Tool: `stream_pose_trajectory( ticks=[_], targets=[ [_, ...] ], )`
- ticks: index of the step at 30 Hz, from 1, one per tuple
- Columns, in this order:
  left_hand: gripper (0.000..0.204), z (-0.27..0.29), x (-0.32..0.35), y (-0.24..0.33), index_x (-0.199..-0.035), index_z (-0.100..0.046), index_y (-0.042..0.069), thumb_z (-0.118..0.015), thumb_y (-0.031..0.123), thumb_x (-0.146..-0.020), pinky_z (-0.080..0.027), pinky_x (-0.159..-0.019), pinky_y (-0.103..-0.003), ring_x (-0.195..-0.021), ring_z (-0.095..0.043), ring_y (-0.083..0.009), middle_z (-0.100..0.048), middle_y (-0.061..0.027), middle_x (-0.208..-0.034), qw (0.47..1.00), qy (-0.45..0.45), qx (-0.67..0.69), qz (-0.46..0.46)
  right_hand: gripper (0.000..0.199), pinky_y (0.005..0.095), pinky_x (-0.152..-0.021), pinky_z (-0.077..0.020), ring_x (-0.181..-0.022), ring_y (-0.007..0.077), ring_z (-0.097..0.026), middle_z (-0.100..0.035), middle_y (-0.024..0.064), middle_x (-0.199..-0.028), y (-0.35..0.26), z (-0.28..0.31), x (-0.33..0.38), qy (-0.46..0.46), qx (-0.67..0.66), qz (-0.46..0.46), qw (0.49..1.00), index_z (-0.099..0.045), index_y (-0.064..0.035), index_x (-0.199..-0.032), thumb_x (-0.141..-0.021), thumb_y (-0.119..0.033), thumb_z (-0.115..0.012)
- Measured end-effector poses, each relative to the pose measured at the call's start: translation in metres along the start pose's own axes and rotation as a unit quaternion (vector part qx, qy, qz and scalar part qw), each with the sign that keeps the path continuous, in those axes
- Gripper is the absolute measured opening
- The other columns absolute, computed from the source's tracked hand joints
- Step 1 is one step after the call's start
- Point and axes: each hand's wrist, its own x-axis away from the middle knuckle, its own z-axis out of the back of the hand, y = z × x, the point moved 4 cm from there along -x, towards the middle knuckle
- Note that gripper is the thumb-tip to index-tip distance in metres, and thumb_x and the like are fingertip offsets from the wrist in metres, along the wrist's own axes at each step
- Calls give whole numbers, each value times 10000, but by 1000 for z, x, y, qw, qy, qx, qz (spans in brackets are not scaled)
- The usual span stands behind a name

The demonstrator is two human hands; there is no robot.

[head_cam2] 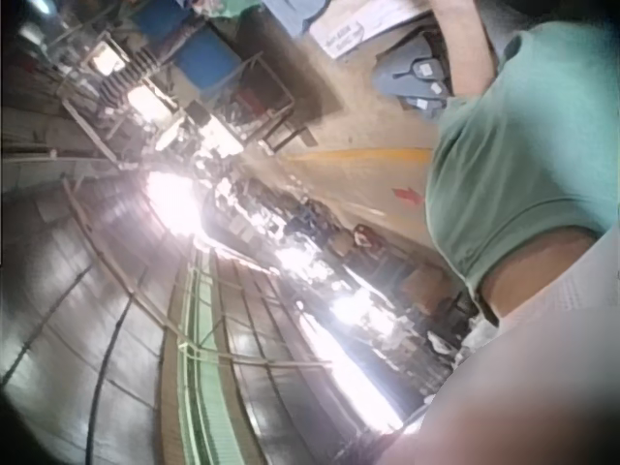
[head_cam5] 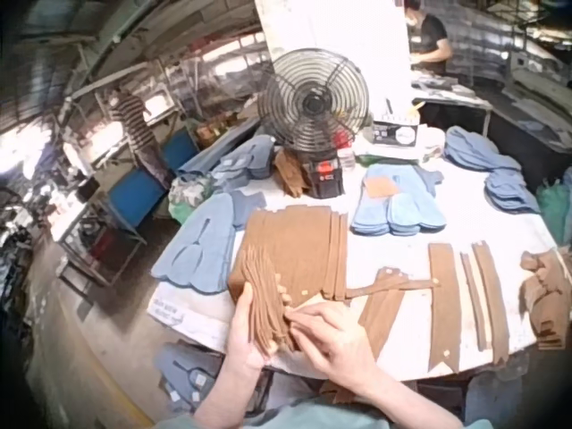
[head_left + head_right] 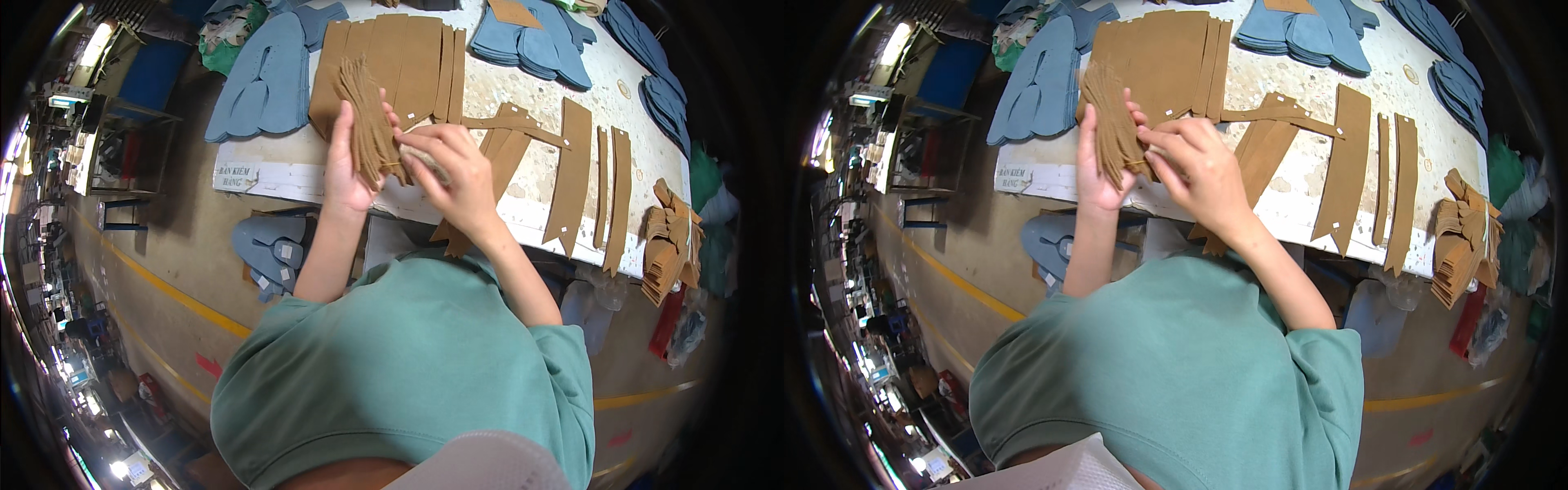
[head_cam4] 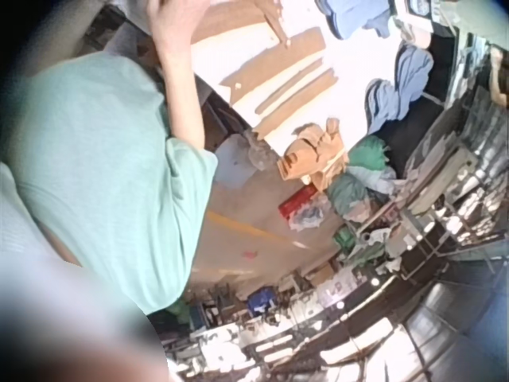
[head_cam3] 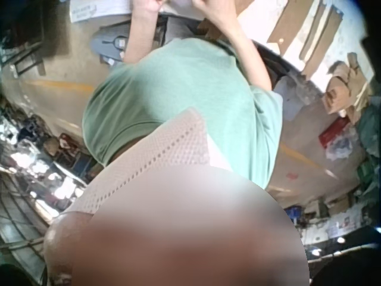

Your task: The person sorts and stacks brown cardboard pieces on a worktable. They pick up individual pieces, align them, and place them into neat piles, occasionally adjusting the stacks.

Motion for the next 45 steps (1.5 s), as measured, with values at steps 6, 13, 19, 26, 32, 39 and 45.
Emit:
stream_pose_trajectory(
  ticks=[6,13,19,26,32,39,45],
  targets=[
    [513,3,0,-17,-1320,-452,9,-510,402,-995,-518,-886,-306,-967,-583,-192,-578,-95,-1059,999,36,30,-12,257,353,-783,-508,-932,252,-594,-636,19,-967,-12,-3,4,-14,91,83,992,-697,-94,-947,-704,-30,-749],
    [487,3,1,-20,-1318,-466,33,-543,379,-984,-528,-874,-315,-974,-580,-192,-568,-94,-1079,996,49,68,10,200,375,-796,-486,-942,280,-557,-600,51,-931,-11,0,5,-77,65,36,994,-611,-60,-846,-717,-79,-763],
    [482,11,-4,35,-1266,-513,6,-625,349,-945,-519,-871,-305,-998,-595,-180,-609,-96,-1077,985,91,-42,-137,164,338,-737,-502,-891,256,-582,-620,96,-872,-7,15,23,-196,-115,-50,973,-601,-14,-878,-804,-94,-724],
    [465,-15,16,40,-1196,-614,69,-763,285,-812,-497,-868,-367,-932,-624,-192,-636,-53,-1006,695,-71,-708,-106,161,184,-603,-444,-660,37,-555,-599,-28,-796,52,39,23,20,-360,-364,859,-611,-31,-1027,-875,-4,-659],
    [504,-11,16,-2,-1191,-625,125,-787,288,-743,-484,-865,-398,-1002,-600,-273,-582,-67,-1071,517,-70,-849,-81,165,163,-593,-347,-697,1,-483,-592,-58,-786,55,41,26,-15,-355,-388,850,-694,-30,-1062,-923,-63,-611],
    [601,6,31,12,-1191,-618,143,-828,358,-671,-371,-944,-403,-1068,-574,-241,-600,-35,-1093,478,-15,-867,-137,232,262,-789,-474,-864,130,-608,-668,41,-895,60,39,28,-29,-296,-332,895,-693,6,-1119,-917,-58,-598],
    [601,8,37,18,-1202,-609,129,-834,305,-674,-399,-952,-413,-1088,-554,-276,-585,-59,-1110,546,14,-822,-163,384,313,-772,-498,-850,214,-624,-658,127,-1033,49,31,20,-72,23,-185,980,-614,14,-1226,-876,-134,-670]
  ],
)
